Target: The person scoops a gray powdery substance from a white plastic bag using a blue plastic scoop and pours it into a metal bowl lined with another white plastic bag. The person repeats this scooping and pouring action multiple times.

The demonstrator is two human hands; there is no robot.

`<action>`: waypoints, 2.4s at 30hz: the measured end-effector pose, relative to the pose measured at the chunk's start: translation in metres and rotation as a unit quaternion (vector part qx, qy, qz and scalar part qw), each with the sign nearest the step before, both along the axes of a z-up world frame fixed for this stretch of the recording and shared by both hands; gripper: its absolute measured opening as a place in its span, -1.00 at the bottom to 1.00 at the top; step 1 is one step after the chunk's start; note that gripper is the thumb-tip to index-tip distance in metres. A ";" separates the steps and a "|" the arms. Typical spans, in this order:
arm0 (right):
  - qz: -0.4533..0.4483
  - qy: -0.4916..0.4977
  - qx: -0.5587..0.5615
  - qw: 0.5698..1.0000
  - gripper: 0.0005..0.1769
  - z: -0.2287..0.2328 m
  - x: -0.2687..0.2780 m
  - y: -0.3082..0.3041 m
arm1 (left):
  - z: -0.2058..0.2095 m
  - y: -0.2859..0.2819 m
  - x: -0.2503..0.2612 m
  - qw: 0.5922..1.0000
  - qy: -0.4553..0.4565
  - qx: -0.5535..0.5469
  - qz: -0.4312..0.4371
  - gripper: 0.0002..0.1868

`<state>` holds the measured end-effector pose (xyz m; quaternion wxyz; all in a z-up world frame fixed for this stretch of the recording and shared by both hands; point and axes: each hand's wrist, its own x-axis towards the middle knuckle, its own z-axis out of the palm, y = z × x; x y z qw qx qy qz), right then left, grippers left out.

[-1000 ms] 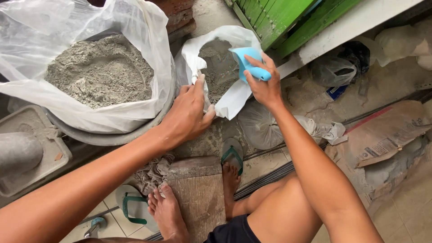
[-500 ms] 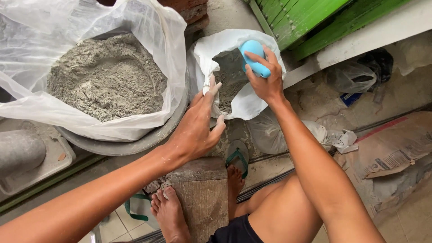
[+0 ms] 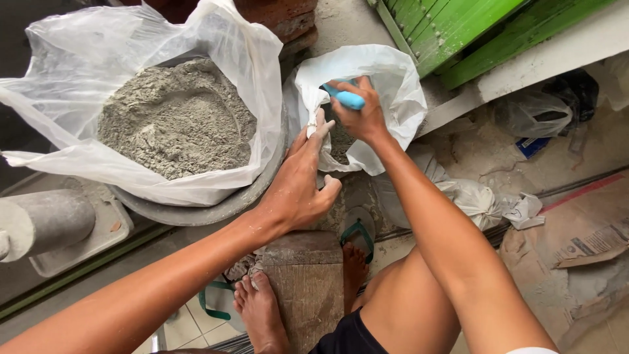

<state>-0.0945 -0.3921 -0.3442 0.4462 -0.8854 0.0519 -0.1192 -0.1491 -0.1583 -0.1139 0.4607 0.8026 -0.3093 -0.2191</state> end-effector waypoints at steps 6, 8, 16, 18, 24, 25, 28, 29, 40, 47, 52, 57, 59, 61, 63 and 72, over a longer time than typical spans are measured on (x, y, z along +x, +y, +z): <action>-0.042 0.074 0.085 0.993 -0.58 0.046 -0.019 -0.011 | 0.004 -0.004 0.002 1.000 0.020 0.015 0.004 -0.13; -0.060 0.099 0.126 0.985 -0.55 0.061 -0.026 0.002 | 0.005 -0.005 0.000 0.999 0.020 0.025 0.000 -0.12; -0.130 0.086 0.282 0.947 -0.54 0.041 -0.027 0.025 | 0.005 -0.009 -0.010 0.998 0.013 0.065 -0.024 -0.10; -0.142 0.109 0.374 0.910 -0.41 0.055 -0.025 0.032 | -0.003 -0.009 -0.009 0.997 -0.001 0.073 -0.021 -0.09; -0.132 0.144 0.420 0.886 -0.38 0.027 -0.023 -0.004 | 0.001 -0.009 -0.008 0.997 -0.001 0.071 -0.007 -0.08; -0.130 0.146 0.421 0.886 -0.38 0.033 -0.023 -0.002 | 0.002 -0.008 -0.008 0.997 -0.001 0.072 -0.004 -0.08; -0.141 0.147 0.443 0.873 -0.37 0.039 -0.023 -0.001 | 0.006 -0.008 -0.007 0.996 0.001 0.087 -0.012 -0.06; -0.159 0.145 0.451 0.866 -0.39 0.031 -0.021 -0.002 | 0.007 -0.008 -0.007 0.996 0.005 0.086 -0.015 -0.05; -0.210 0.133 0.505 0.827 -0.31 0.004 -0.012 -0.024 | 0.017 -0.004 -0.006 0.995 0.018 0.092 -0.015 -0.06; -0.235 0.108 0.549 0.795 -0.33 0.007 -0.015 -0.008 | 0.007 -0.003 -0.008 0.995 0.012 0.093 -0.035 -0.07; -0.173 0.106 0.554 0.807 -0.34 0.011 -0.031 -0.014 | 0.025 -0.002 -0.003 0.995 0.038 0.092 -0.031 -0.06; -0.130 0.122 0.550 0.816 -0.35 0.033 -0.051 -0.013 | 0.029 -0.003 -0.001 0.994 0.060 0.091 -0.008 -0.07; -0.131 0.121 0.556 0.812 -0.38 0.021 -0.058 -0.026 | 0.031 -0.003 -0.001 0.994 0.059 0.096 -0.010 -0.05; -0.130 0.121 0.560 0.809 -0.40 0.022 -0.067 -0.034 | 0.030 -0.003 -0.003 0.993 0.058 0.100 -0.012 -0.03; -0.125 0.122 0.551 0.816 -0.38 0.038 -0.080 -0.037 | 0.026 -0.003 -0.005 0.992 0.077 0.101 -0.002 -0.03; -0.172 0.102 0.556 0.807 -0.40 0.065 -0.132 -0.050 | 0.037 0.001 -0.012 0.988 0.132 0.076 0.014 0.01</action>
